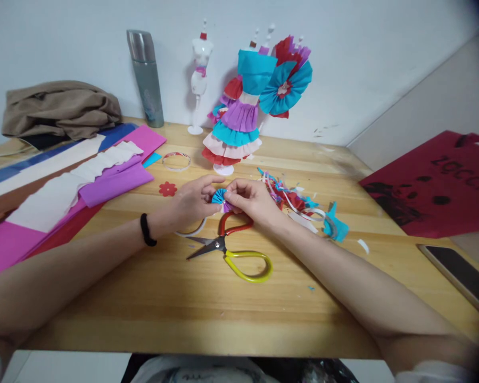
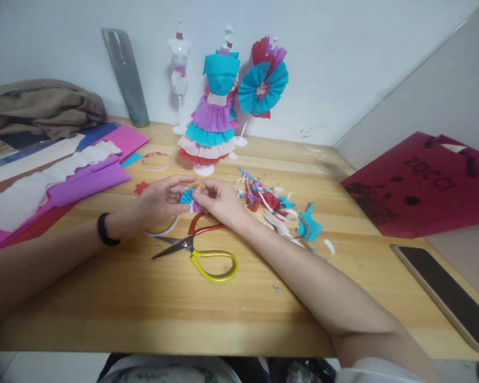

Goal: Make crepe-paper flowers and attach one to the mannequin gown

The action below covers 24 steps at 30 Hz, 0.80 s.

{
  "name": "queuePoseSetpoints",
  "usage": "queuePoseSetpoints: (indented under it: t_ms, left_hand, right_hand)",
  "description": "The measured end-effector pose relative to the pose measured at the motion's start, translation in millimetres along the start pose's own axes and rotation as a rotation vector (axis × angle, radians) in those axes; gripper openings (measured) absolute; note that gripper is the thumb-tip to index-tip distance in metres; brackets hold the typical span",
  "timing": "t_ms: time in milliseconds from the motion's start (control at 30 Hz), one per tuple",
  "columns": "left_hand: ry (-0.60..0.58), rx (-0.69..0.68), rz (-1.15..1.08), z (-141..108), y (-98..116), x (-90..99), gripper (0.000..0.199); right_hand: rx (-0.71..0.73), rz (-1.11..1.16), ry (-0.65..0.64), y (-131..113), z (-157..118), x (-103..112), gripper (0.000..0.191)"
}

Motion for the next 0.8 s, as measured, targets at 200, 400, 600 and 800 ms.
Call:
queuePoseSetpoints:
  t_ms: [200, 400, 600, 800]
  left_hand:
    - [0.146, 0.262, -0.284, -2, -2, 0.8, 0.050]
    - [0.140, 0.464, -0.242, -10, -4, 0.7, 0.005]
    - [0.176, 0.486, -0.291, -12, -9, 4.0, 0.010]
    - [0.206, 0.499, -0.259, -10, -5, 5.0, 0.008]
  right_hand:
    - [-0.076, 0.157, 0.072, 5, 1, 5, 0.038]
    - [-0.090, 0.211, 0.146, 5, 0, 9, 0.042]
    - [-0.116, 0.206, 0.084, 8, -1, 2, 0.041]
    - [-0.125, 0.187, 0.028, 8, -2, -2, 0.043]
Point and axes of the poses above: each hand's wrist, its own z-axis towards the middle knuckle, its own x-axis out of the back of the hand, y = z × x, the point moved 8 cm from there along z, towards the middle knuckle, and after that the axes turned 13 degrees about -z, right-handed, at the moved point
